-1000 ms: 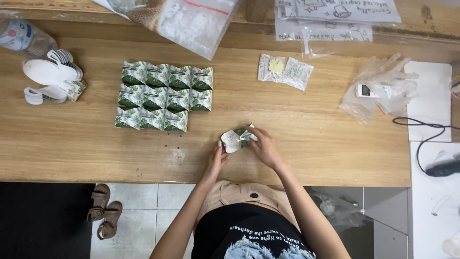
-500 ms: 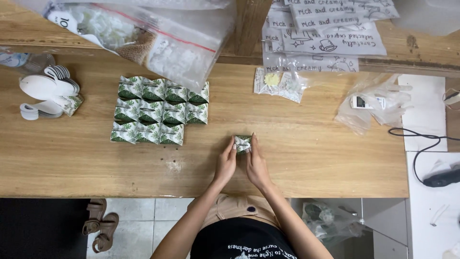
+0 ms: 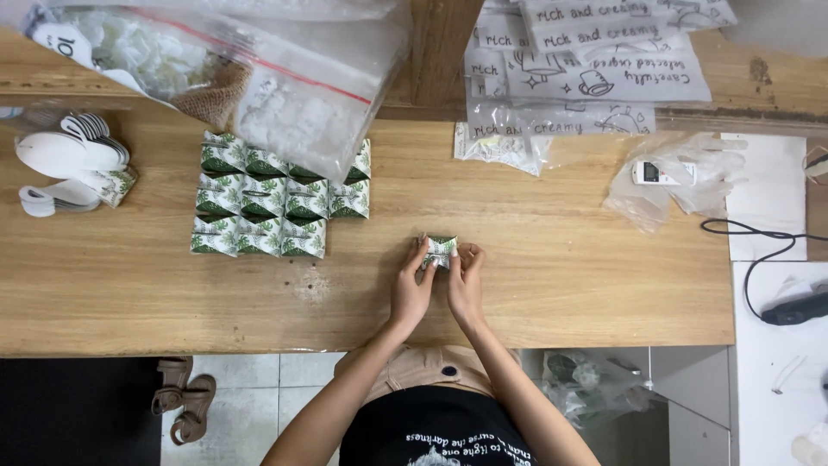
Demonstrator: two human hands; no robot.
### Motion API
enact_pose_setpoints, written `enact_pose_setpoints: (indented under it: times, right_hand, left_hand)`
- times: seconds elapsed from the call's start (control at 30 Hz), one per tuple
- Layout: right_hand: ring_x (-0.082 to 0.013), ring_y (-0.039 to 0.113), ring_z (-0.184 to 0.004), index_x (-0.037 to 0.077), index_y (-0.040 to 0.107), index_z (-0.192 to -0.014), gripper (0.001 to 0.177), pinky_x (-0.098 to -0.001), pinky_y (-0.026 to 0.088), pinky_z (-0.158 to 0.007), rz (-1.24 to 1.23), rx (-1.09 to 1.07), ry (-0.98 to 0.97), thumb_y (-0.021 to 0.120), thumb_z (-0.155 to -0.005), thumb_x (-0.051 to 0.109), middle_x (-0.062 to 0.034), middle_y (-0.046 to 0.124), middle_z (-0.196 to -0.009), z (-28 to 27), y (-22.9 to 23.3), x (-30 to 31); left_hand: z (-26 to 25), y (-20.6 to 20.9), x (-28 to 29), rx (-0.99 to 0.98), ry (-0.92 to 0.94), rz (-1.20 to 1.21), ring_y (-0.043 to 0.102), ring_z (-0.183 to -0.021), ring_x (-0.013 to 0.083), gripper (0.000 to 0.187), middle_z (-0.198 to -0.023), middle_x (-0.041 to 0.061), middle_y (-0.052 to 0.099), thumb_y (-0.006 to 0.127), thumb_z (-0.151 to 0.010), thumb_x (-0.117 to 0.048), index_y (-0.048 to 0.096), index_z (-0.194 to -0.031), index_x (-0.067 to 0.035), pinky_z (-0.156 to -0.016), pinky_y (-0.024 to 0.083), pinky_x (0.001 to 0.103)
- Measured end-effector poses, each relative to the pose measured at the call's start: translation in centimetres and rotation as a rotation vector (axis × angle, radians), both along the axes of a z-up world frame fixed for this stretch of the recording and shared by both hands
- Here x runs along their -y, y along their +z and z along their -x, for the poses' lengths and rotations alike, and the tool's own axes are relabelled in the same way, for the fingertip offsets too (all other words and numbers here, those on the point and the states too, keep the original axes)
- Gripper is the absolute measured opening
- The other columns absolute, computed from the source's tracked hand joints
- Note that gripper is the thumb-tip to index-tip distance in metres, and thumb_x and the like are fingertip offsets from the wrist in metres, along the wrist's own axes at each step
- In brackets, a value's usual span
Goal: Assembling and folding small decorative paper gift boxes with patterned covers.
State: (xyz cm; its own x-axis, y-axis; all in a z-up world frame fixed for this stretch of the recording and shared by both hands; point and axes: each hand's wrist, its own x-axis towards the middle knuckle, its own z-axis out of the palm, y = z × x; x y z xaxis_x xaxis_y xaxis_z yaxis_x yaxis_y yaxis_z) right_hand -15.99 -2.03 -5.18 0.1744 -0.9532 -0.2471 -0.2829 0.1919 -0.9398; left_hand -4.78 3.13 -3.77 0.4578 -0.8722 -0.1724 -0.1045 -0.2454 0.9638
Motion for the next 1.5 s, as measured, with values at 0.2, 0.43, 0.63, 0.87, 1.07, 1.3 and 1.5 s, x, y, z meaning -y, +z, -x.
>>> enact_pose_setpoints:
  times: [0.2, 0.43, 0.63, 0.87, 1.07, 1.3, 1.5]
  right_hand:
    - [-0.0264, 0.065, -0.108, 0.0, 0.04, -0.121, 0.022, -0.0367, 0.051, -0.094, 0.103, -0.004, -0.07, 0.047, -0.109, 0.017, -0.0178, 0.065, -0.117, 0.1, -2.4, -0.1]
    - [-0.0343, 0.065, -0.103, -0.002, 0.047, -0.12, 0.026, -0.0427, 0.051, -0.091, 0.227, -0.279, -0.067, 0.052, -0.108, 0.021, -0.0233, 0.062, -0.112, -0.4, -0.7, -0.4]
    - [-0.0346, 0.062, -0.108, -0.004, 0.048, -0.129, 0.028, -0.0443, 0.049, -0.096, 0.247, -0.193, -0.027, 0.049, -0.111, 0.017, -0.0217, 0.061, -0.118, 1.5, -1.9, -0.6]
    - [-0.032, 0.061, -0.12, 0.005, 0.058, -0.133, 0.042, -0.0411, 0.054, -0.097, 0.45, -0.219, 0.179, 0.069, -0.093, 0.013, -0.018, 0.053, -0.137, 2.0, 6.8, 0.4]
    - [-0.0338, 0.061, -0.123, 0.009, 0.069, -0.115, 0.03, -0.0416, 0.06, -0.089, 0.279, -0.341, 0.391, 0.074, -0.086, 0.01, -0.0185, 0.049, -0.145, 1.2, 6.8, 1.9]
    - [-0.029, 0.074, -0.104, 0.007, 0.074, -0.105, 0.02, -0.0388, 0.062, -0.086, 0.206, -0.264, 0.449, 0.077, -0.085, 0.011, -0.0167, 0.062, -0.128, -3.2, 4.4, 1.0]
    - [-0.0272, 0.076, -0.103, 0.006, 0.072, -0.102, 0.016, -0.0358, 0.064, -0.083, 0.247, -0.139, 0.481, 0.076, -0.087, 0.01, -0.0152, 0.067, -0.119, -10.5, 3.3, 0.0]
  left_hand:
    - [0.1, 0.3, 0.2, 0.134, 0.015, 0.015, 0.047, -0.145, 0.0336, 0.051, -0.151, 0.02, 0.054, 0.066, -0.095, -0.009, 0.056, -0.146, -0.006, -0.115, 0.041, 0.04]
    - [0.4, -0.3, 0.0, 0.208, 0.029, 0.012, 0.052, -0.14, 0.0366, 0.053, -0.149, 0.022, 0.055, 0.067, -0.097, -0.012, 0.054, -0.148, -0.008, -0.112, 0.043, 0.041]
    - [0.4, -1.6, -0.6, 0.149, -0.021, 0.014, 0.041, -0.143, 0.0428, 0.093, -0.161, 0.028, 0.033, 0.075, -0.09, -0.02, 0.017, -0.162, -0.006, -0.111, 0.04, 0.05]
    - [-0.3, -3.5, -2.4, 0.079, 0.049, -0.084, 0.047, -0.14, 0.0383, 0.103, -0.154, 0.027, 0.041, 0.082, -0.084, -0.032, 0.019, -0.159, -0.003, -0.112, 0.043, 0.05]
    - [-2.2, -2.9, -5.4, -0.535, 0.21, -0.318, 0.061, -0.13, 0.0309, 0.089, -0.14, 0.022, 0.059, 0.069, -0.089, -0.041, 0.019, -0.157, -0.01, -0.108, 0.053, 0.042]
    - [-3.6, -8.0, -8.8, -1.431, 0.489, 0.028, 0.054, -0.135, 0.0298, 0.073, -0.146, 0.018, 0.053, 0.043, -0.1, -0.055, 0.039, -0.152, -0.004, -0.113, 0.046, 0.044]
    - [-6.7, -6.7, -8.3, -1.454, 0.692, 0.288, 0.051, -0.134, 0.0278, 0.078, -0.147, 0.016, 0.05, 0.047, -0.101, -0.054, 0.033, -0.155, 0.001, -0.117, 0.042, 0.042]
